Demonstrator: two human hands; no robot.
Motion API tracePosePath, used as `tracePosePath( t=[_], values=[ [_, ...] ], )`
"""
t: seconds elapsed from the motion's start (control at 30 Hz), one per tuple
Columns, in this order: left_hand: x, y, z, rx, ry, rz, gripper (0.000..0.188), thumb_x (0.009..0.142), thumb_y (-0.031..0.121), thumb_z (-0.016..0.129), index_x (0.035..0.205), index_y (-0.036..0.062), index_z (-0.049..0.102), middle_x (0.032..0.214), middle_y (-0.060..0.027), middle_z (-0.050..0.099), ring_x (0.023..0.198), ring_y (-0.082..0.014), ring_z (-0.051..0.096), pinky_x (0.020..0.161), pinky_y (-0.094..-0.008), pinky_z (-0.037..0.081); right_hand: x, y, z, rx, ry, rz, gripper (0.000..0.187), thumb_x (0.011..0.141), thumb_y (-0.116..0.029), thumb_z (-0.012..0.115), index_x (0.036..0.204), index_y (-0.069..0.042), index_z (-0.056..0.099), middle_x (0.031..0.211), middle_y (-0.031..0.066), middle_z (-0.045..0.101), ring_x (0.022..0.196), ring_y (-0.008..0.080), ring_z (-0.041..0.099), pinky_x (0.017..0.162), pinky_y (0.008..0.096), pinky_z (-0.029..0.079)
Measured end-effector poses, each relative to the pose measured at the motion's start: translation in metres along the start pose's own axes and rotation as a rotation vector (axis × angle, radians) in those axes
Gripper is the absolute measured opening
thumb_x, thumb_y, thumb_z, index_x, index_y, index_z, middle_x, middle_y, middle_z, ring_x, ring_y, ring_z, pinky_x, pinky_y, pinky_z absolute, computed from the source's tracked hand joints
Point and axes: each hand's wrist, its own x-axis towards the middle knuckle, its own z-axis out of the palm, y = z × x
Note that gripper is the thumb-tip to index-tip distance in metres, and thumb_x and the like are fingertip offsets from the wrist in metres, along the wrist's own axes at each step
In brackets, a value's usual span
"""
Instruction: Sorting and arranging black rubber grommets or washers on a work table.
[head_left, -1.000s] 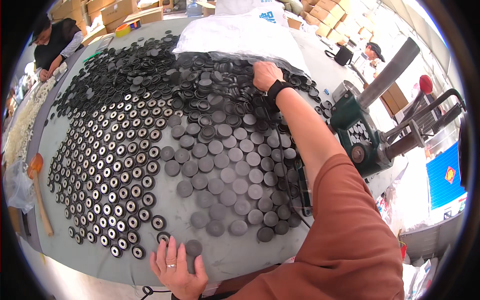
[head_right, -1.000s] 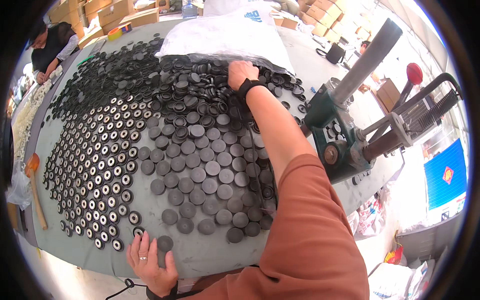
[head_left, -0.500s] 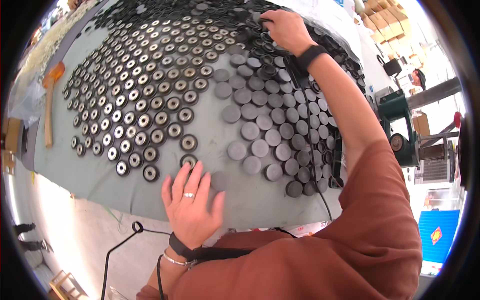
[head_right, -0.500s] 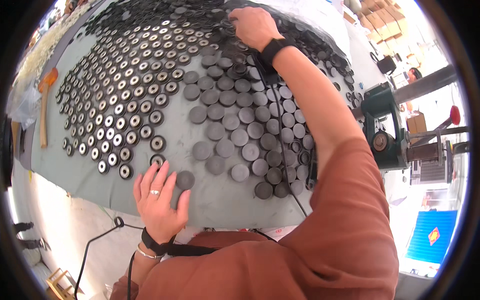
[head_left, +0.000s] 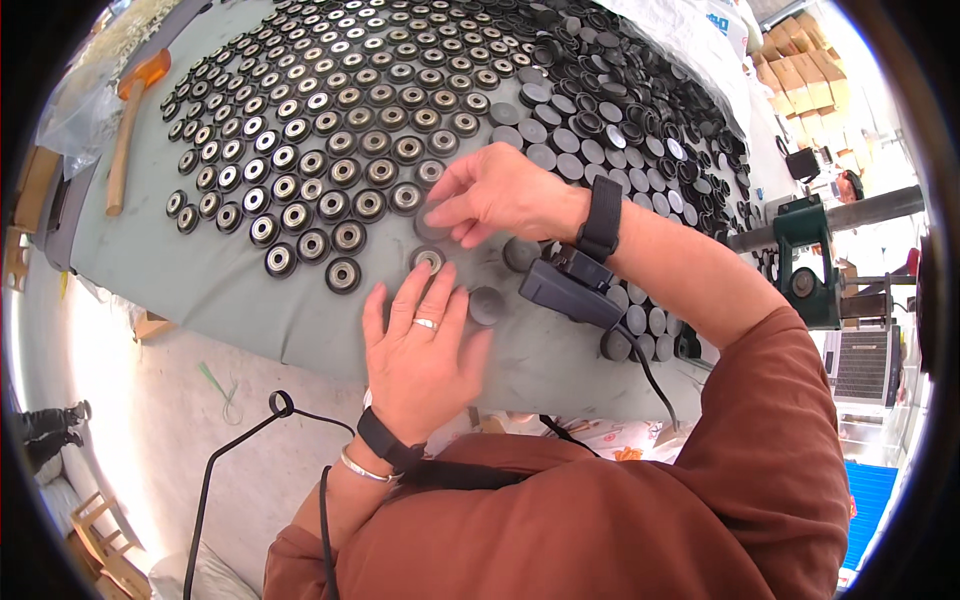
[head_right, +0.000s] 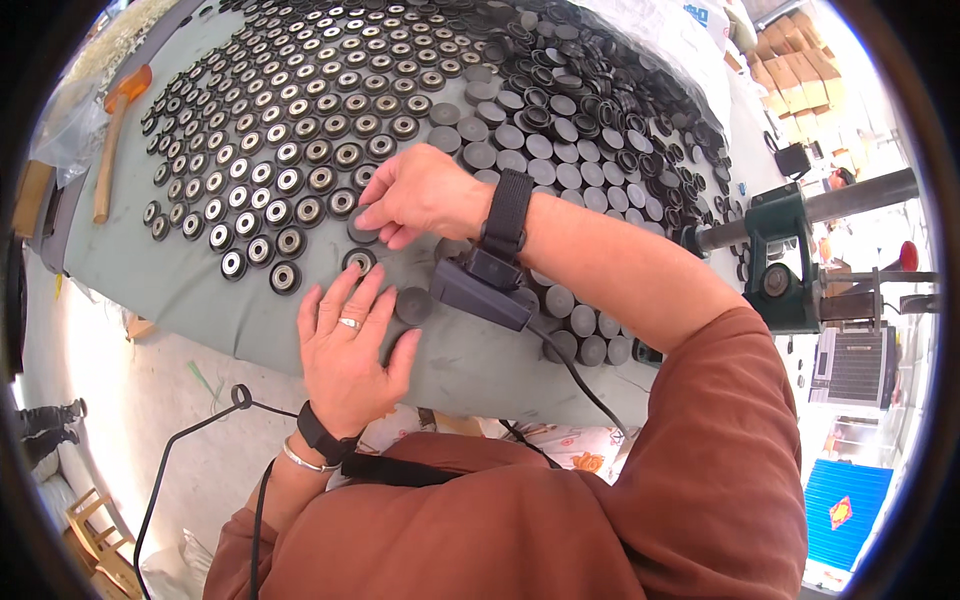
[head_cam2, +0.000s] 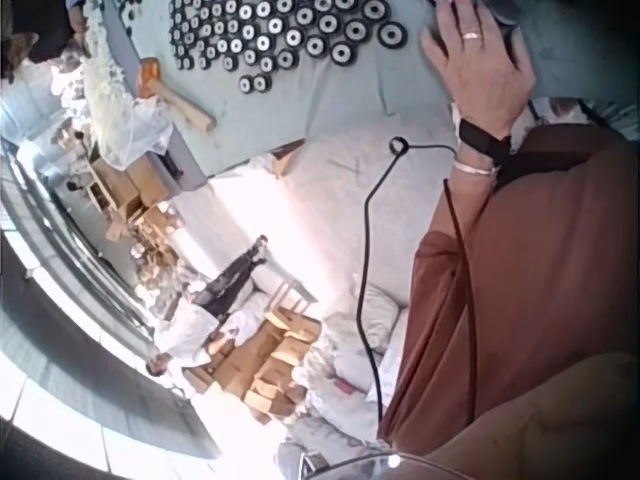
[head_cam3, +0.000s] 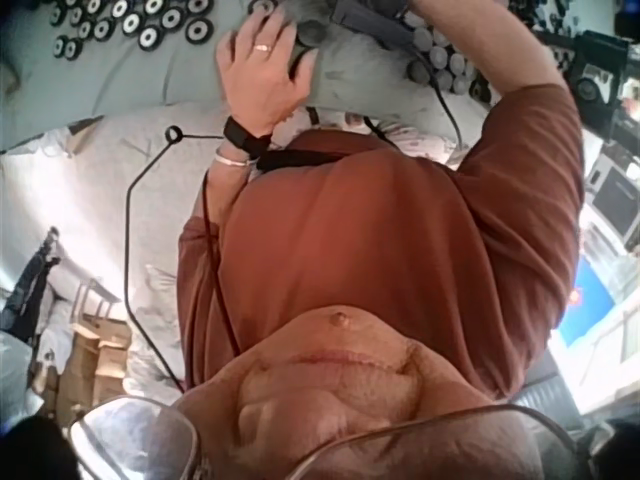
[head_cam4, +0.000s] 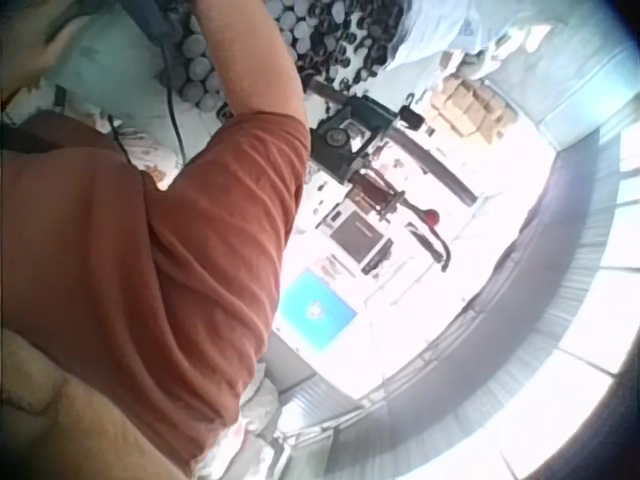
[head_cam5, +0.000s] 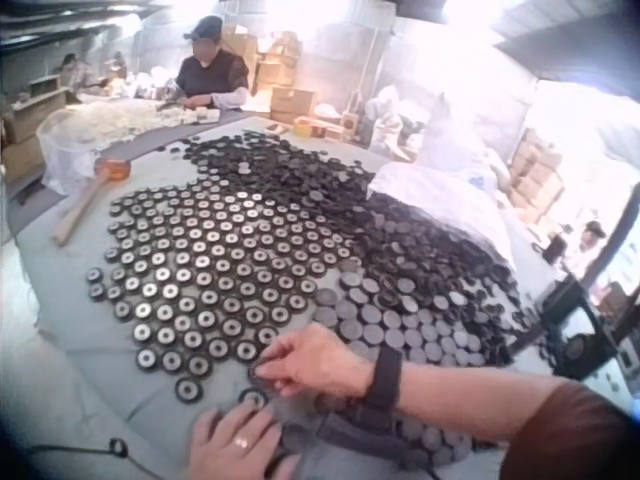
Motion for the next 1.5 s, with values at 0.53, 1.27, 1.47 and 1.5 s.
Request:
tracePosePath(
  t=[0.53,1.27,1.47,1.5],
  values=[
    [0.000,0.003,-0.001,-0.004,-0.001,0.002,0.034,0.069,0.022,0.066,0.096,0.0025,0.062,0.115,-0.0088,0.055,0.112,-0.0269,0.047,0.095,-0.0470,0.030,-0.006,0.019,-0.004,-0.669,0.098,-0.696,0.031,0.072,-0.025,0.071,0.090,-0.002,0.063,0.065,0.0098,0.058,0.055,0.0152,0.056,0.052,0.0269,0.047],
    [0.000,0.029,-0.001,0.230,-0.075,0.239,0.032,0.075,0.012,0.060,0.103,-0.0022,0.058,0.115,-0.0147,0.054,0.115,-0.0327,0.043,0.099,-0.0531,0.028,-0.206,0.168,0.037,-0.708,0.955,-0.514,0.015,0.077,-0.018,0.062,0.083,-0.008,0.053,0.073,0.0059,0.046,0.066,0.0233,0.052,0.054,0.0334,0.043],
    [0.016,0.044,0.017,0.317,-0.078,0.234,0.034,0.074,0.012,0.062,0.104,-0.0014,0.058,0.109,-0.0126,0.057,0.108,-0.0287,0.049,0.097,-0.0456,0.032,-0.187,0.159,0.022,-0.665,0.990,-0.566,0.017,0.074,-0.016,0.063,0.083,-0.006,0.052,0.083,0.0090,0.046,0.077,0.0259,0.048,0.065,0.0341,0.042],
    [0.017,0.045,0.018,0.319,-0.064,0.217,0.036,0.073,0.013,0.063,0.105,-0.0010,0.057,0.109,-0.0124,0.057,0.108,-0.0290,0.049,0.097,-0.0465,0.032,-0.184,0.158,0.020,-0.659,0.982,-0.576,0.018,0.073,-0.015,0.063,0.084,-0.006,0.052,0.086,0.0101,0.046,0.080,0.0271,0.048,0.068,0.0355,0.041]
  ],
)
